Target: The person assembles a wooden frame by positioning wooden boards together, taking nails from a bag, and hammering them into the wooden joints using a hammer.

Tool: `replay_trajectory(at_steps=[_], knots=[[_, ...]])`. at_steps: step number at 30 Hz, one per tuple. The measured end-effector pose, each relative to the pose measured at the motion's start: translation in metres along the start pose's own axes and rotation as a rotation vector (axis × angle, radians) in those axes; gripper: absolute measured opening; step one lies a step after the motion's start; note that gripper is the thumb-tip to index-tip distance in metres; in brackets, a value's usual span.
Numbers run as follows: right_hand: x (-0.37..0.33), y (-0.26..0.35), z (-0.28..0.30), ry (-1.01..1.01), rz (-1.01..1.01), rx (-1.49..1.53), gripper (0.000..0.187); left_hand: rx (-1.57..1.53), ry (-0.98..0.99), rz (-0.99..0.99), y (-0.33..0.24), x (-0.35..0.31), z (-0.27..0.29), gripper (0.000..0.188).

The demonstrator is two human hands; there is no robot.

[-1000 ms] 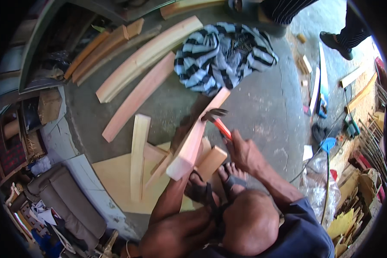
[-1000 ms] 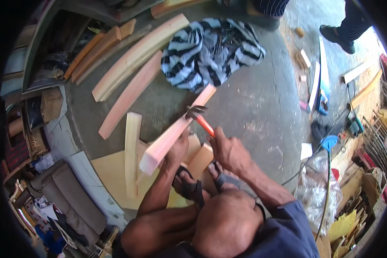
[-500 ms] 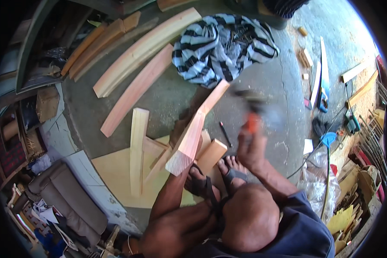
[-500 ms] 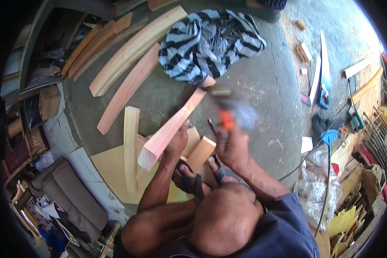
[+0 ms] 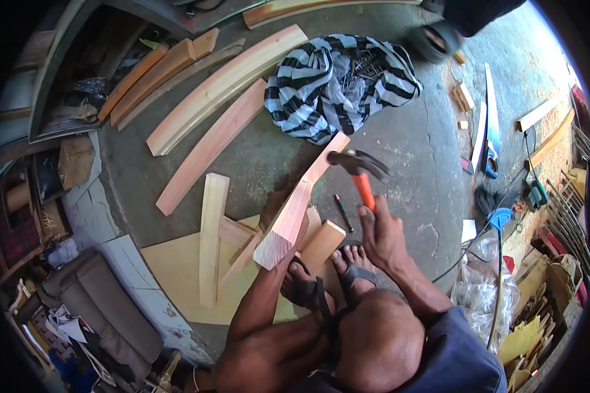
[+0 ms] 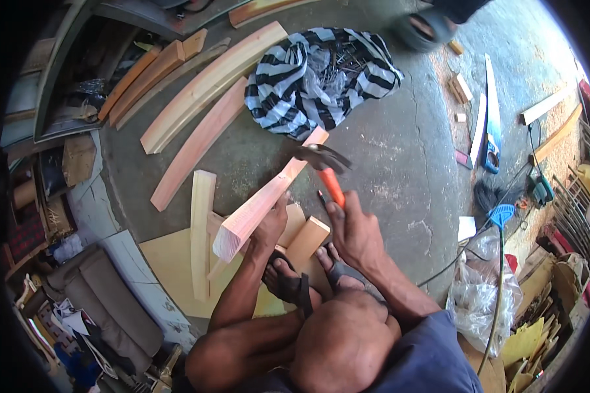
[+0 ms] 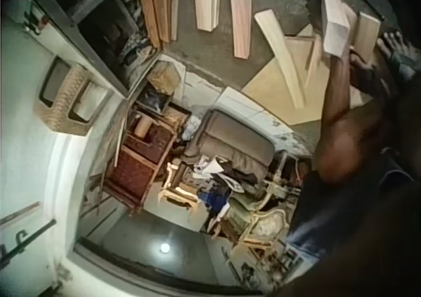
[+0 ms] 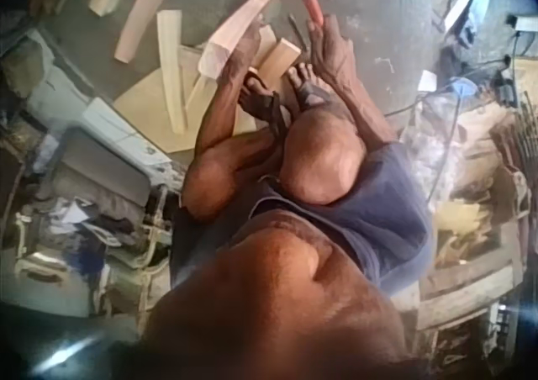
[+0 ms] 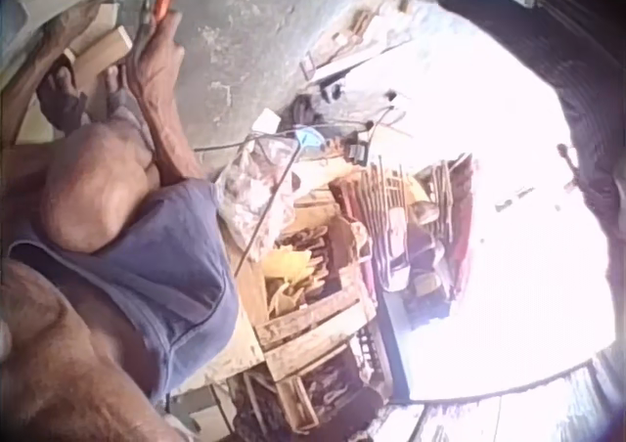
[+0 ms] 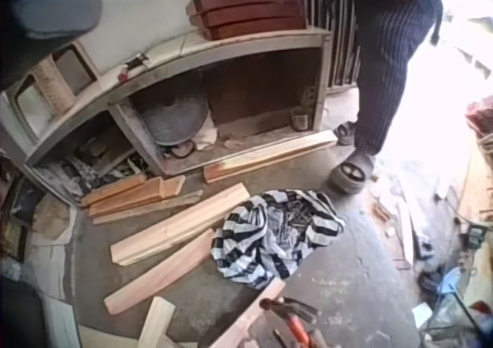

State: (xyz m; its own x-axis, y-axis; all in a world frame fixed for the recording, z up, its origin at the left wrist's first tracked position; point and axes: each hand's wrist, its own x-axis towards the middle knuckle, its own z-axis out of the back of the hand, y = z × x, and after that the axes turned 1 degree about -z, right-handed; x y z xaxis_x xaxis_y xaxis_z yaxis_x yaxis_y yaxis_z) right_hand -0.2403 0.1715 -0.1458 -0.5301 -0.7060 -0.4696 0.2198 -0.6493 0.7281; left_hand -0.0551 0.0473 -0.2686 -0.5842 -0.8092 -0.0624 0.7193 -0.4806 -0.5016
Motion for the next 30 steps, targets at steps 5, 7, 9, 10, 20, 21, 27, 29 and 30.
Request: replay_trajectory(at_steps=[5, 7, 9, 10, 20, 21, 27, 29, 30], knots=[[-0.016, -0.084, 0.016, -0.127, -0.116, -0.241, 0.022, -0.086, -0.046, -0.121, -0.012, 0.016, 0.022, 0.034], [-0.029, -0.139, 0.031, -0.162, -0.162, -0.380, 0.023, -0.296, 0.103, 0.047, -0.012, 0.025, 0.038, 0.036], [-0.038, -0.159, 0.050, -0.133, -0.216, -0.518, 0.026, -0.385, 0.401, 0.341, -0.014, 0.027, 0.066, 0.047], [-0.041, -0.171, 0.055, -0.146, -0.192, -0.595, 0.033, -0.396, 0.384, 0.355, -0.009, 0.025, 0.073, 0.047], [0.017, -0.025, -0.016, 0.377, 0.741, -0.642, 0.079, -0.247, 0.647, 0.462, -0.011, -0.040, 0.145, 0.061], [0.024, -0.040, -0.030, 0.328, 0.786, -0.653, 0.083, -0.120, 0.638, 0.502, -0.030, -0.033, 0.153, 0.055], [0.049, -0.034, -0.080, 0.241, 0.692, -0.457, 0.078, 0.210, 0.561, 0.457, -0.074, 0.009, 0.190, 0.042], [0.048, -0.023, -0.089, 0.203, 0.736, -0.438, 0.076, 0.268, 0.558, 0.449, -0.076, 0.024, 0.203, 0.043], [0.049, -0.022, -0.084, 0.190, 0.735, -0.434, 0.076, 0.301, 0.575, 0.357, -0.072, 0.029, 0.210, 0.042]])
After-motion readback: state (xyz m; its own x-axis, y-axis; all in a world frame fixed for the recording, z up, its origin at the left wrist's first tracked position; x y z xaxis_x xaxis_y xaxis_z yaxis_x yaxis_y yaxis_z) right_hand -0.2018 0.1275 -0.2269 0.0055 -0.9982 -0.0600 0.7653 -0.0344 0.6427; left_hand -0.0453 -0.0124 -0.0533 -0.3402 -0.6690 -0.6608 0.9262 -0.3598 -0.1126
